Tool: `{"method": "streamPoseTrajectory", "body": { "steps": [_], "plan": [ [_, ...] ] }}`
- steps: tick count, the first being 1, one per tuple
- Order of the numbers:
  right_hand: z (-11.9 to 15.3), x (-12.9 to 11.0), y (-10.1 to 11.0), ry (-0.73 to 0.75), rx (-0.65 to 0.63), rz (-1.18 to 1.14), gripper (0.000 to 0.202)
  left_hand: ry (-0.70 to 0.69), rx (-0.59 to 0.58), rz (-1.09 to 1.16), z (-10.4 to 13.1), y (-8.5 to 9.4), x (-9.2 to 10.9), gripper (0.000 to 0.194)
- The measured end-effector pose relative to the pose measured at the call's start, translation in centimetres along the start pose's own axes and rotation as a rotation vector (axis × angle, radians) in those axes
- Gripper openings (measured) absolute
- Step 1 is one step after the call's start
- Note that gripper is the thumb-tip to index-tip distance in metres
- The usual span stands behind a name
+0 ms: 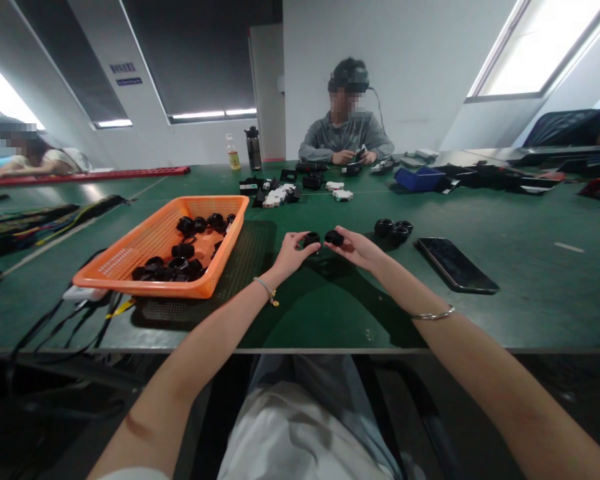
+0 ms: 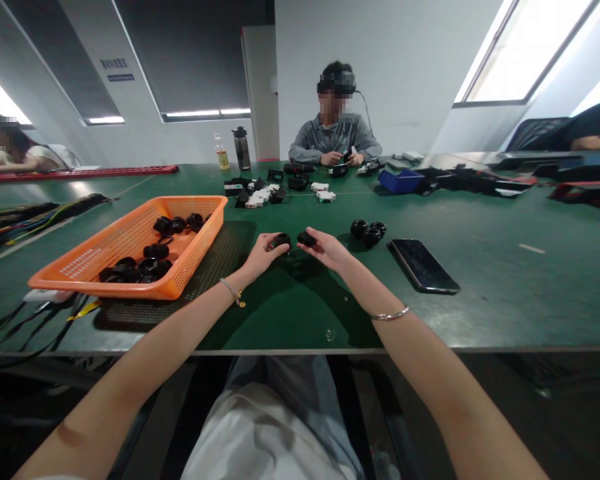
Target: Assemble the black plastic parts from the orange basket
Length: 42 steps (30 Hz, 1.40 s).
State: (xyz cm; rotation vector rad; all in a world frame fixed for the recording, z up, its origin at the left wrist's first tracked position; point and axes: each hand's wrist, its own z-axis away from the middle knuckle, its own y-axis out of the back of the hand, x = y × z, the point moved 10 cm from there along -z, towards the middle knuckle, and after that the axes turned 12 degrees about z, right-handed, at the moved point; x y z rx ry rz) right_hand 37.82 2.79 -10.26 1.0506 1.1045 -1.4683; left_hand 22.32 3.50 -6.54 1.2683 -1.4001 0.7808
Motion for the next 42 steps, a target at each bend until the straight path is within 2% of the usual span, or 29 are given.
{"method": "streamPoseTrajectory", "body": {
  "steps": [4, 9, 12, 15, 18, 21, 23, 26, 29, 36, 42],
  "plan": [
    [0.8, 0.2, -0.6, -0.072, 0.004, 0.017, 0.019, 0.181, -0.002, 0.328, 0.1, -0.4, -1.7, 0.033],
    [0.2, -1.0, -0.3, 0.059, -0.027, 0.024, 0.017, 0.182, -0.058, 0.492, 0.3, -1.4, -1.3, 0.028],
    [-0.3, -1.5, 0.1, 0.153, -0.026, 0.101, 0.019, 0.165, -0.100, 0.384, 0.5, -1.6, -1.1, 0.032],
    [-0.2, -2.1, -0.2, 0.249, -0.034, 0.201, 0.016, 0.057, -0.081, 0.071, 0.4, -0.9, -0.4, 0.039],
    [0.6, -3.0, -1.6, 0.386, -0.096, 0.421, 0.030, -0.004, -0.064, -0.122, 0.3, -0.6, -0.1, 0.043],
    [1.7, -3.4, -3.1, 0.521, -0.168, 0.667, 0.038, 0.030, -0.044, -0.137, 0.3, -0.4, -0.6, 0.042],
    [2.0, -3.5, -3.5, 0.578, -0.190, 0.749, 0.038, 0.048, -0.039, -0.122, 0.3, -0.2, -0.8, 0.043],
    [2.1, -3.5, -3.4, 0.615, -0.194, 0.785, 0.042, 0.067, -0.102, -0.072, 0.2, -0.6, -1.0, 0.047],
    [1.8, -3.4, -3.1, 0.620, -0.187, 0.813, 0.046, 0.071, -0.149, -0.074, 0.0, -0.8, -1.1, 0.044],
    [2.0, -3.6, -3.3, 0.676, -0.174, 0.902, 0.052, -0.040, -0.189, -0.249, -0.3, -0.6, -0.7, 0.040],
    [2.5, -3.9, -3.5, 0.705, -0.170, 0.983, 0.052, -0.043, -0.171, -0.244, -0.1, -0.5, -0.5, 0.039]
  ]
}}
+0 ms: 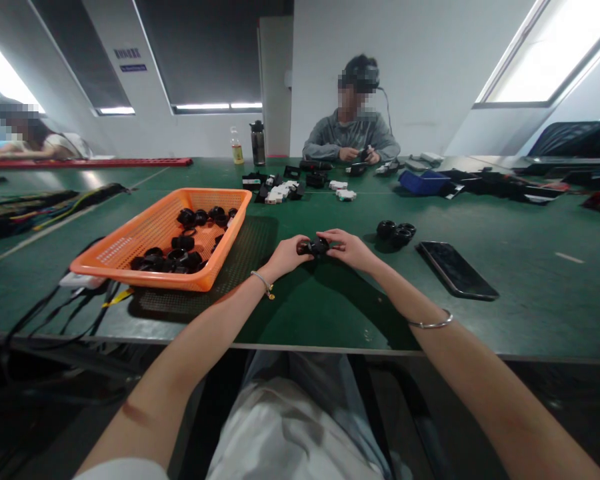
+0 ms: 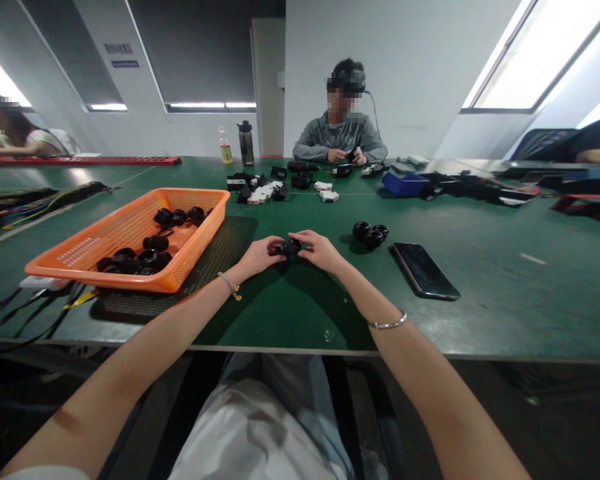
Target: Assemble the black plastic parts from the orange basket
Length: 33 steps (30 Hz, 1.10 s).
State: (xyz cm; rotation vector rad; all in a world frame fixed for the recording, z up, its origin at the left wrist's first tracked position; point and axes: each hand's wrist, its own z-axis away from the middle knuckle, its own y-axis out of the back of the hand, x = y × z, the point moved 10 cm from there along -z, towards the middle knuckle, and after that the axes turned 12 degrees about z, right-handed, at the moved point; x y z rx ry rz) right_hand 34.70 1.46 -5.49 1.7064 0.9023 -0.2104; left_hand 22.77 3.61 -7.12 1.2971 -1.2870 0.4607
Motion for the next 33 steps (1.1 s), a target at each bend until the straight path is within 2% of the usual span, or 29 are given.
{"method": "streamPoseTrajectory", "body": {
  "steps": [5, 10, 16, 22, 28, 33],
  "plan": [
    [0.1, 0.2, 0.3, -0.049, 0.007, -0.007, 0.053, 0.010, 0.000, -0.070, 0.2, 0.1, 0.4, 0.032],
    [0.1, 0.4, 0.3, -0.096, 0.004, -0.004, 0.041, -0.042, 0.000, -0.094, 0.4, 0.2, 1.1, 0.028],
    [0.1, 1.2, 0.2, -0.181, 0.002, 0.004, 0.037, -0.089, -0.012, -0.170, 0.5, 0.1, 1.5, 0.026],
    [0.1, 0.6, 0.9, -0.129, 0.062, 0.145, 0.030, -0.110, -0.009, -0.203, 0.4, 0.0, 1.4, 0.025],
    [0.0, 0.4, 0.5, -0.049, 0.044, 0.136, 0.036, -0.136, 0.027, -0.236, 0.3, 0.3, 1.4, 0.027],
    [0.0, 0.9, 0.6, -0.088, 0.068, 0.133, 0.040, -0.139, 0.025, -0.254, 0.2, 0.4, 1.3, 0.029]
  ]
}}
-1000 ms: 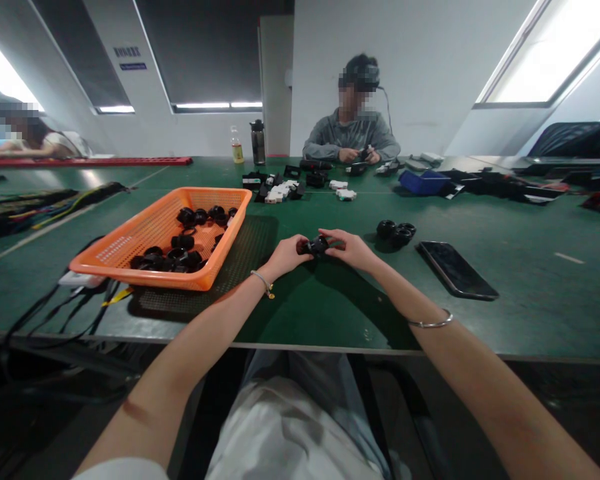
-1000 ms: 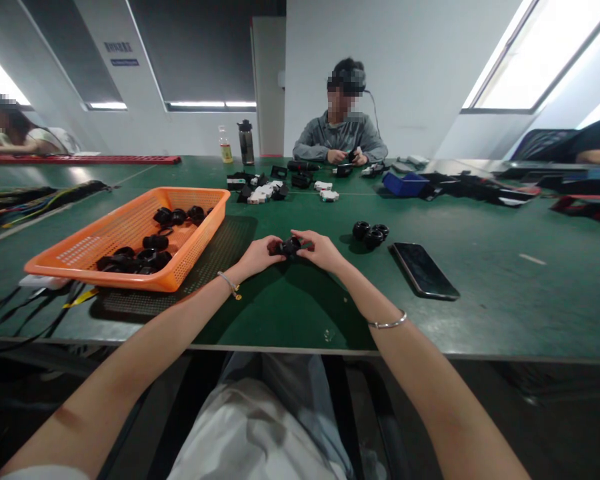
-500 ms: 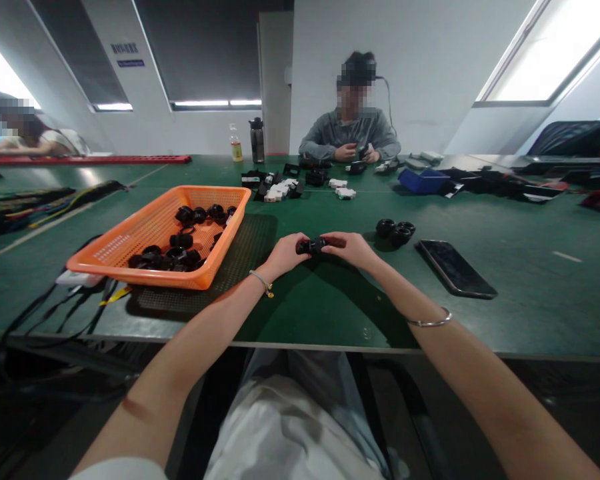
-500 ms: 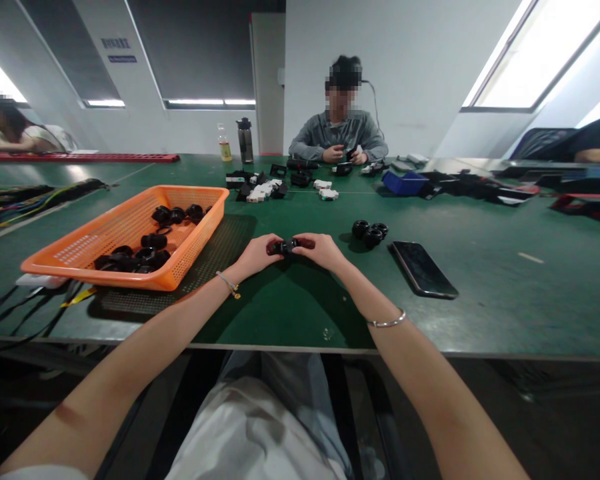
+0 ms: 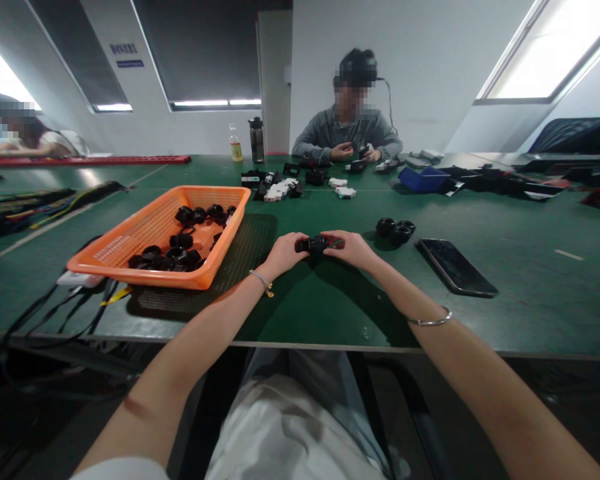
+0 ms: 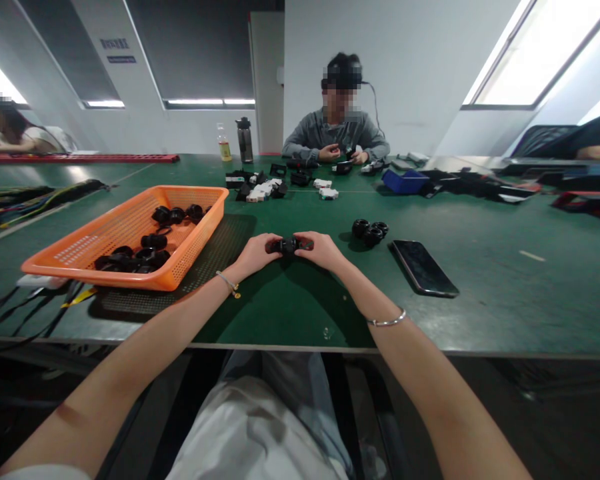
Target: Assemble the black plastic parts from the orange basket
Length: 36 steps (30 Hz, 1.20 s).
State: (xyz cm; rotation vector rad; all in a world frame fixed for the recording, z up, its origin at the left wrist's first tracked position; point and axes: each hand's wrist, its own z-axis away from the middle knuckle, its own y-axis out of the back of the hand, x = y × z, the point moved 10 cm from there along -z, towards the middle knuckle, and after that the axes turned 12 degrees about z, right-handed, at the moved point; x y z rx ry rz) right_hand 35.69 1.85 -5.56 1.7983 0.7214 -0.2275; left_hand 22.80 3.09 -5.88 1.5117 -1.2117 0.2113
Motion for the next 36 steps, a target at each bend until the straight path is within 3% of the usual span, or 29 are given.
{"method": "streamPoseTrajectory", "body": {
  "steps": [16, 22, 36],
  "plan": [
    [0.2, -0.6, 0.3, -0.020, 0.006, 0.024, 0.026, -0.036, 0.009, 0.072, 0.0, -0.1, 0.0, 0.024],
    [0.1, -1.0, 1.0, 0.034, 0.078, 0.100, 0.023, -0.028, -0.001, 0.066, 0.0, -0.2, 0.0, 0.024],
    [0.2, -0.8, 0.6, -0.028, 0.036, 0.039, 0.024, -0.026, -0.019, -0.011, 0.0, -0.3, 0.5, 0.024]
  ]
}}
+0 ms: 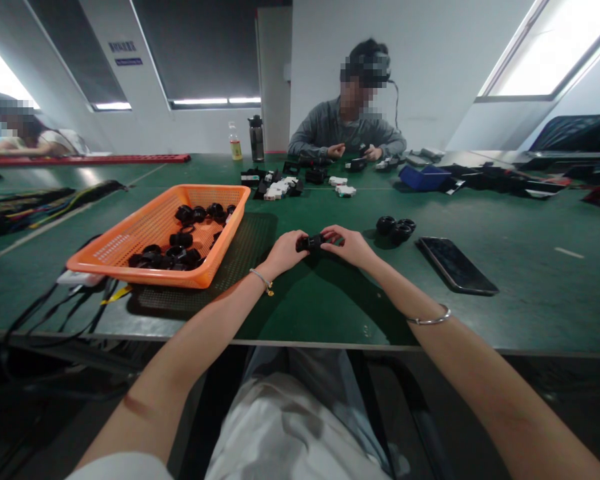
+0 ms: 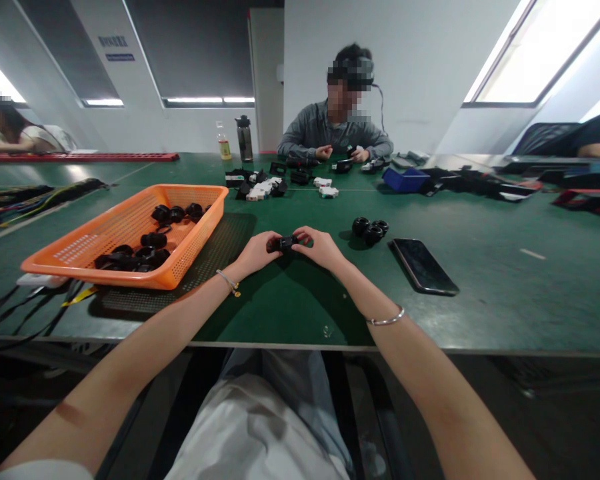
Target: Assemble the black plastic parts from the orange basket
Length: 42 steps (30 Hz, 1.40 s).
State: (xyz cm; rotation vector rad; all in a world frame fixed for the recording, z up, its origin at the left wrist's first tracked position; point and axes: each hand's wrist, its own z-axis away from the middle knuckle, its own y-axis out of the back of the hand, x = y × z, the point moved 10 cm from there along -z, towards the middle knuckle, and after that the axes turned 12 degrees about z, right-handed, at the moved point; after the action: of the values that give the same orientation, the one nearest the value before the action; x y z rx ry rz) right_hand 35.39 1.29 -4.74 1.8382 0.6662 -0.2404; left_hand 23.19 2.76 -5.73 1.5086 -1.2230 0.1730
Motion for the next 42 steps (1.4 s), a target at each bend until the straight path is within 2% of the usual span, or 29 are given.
{"method": "streamPoseTrajectory", "body": {
  "steps": [5, 13, 29, 42],
  "plan": [
    [0.02, 0.10, 0.02, 0.027, 0.001, -0.007, 0.025, -0.008, -0.001, -0.018, 0.01, 0.04, 0.12, 0.025],
    [0.11, -0.35, 0.26, 0.069, -0.020, 0.048, 0.037, 0.008, -0.011, -0.038, 0.03, 0.04, 0.21, 0.025],
    [0.04, -0.35, 0.40, 0.112, 0.007, 0.053, 0.032, -0.013, 0.003, -0.005, 0.11, 0.07, 0.09, 0.025],
    [0.01, -0.09, 0.23, 0.072, -0.002, 0.096, 0.029, -0.020, 0.000, -0.029, 0.11, 0.07, 0.21, 0.026]
  ]
}}
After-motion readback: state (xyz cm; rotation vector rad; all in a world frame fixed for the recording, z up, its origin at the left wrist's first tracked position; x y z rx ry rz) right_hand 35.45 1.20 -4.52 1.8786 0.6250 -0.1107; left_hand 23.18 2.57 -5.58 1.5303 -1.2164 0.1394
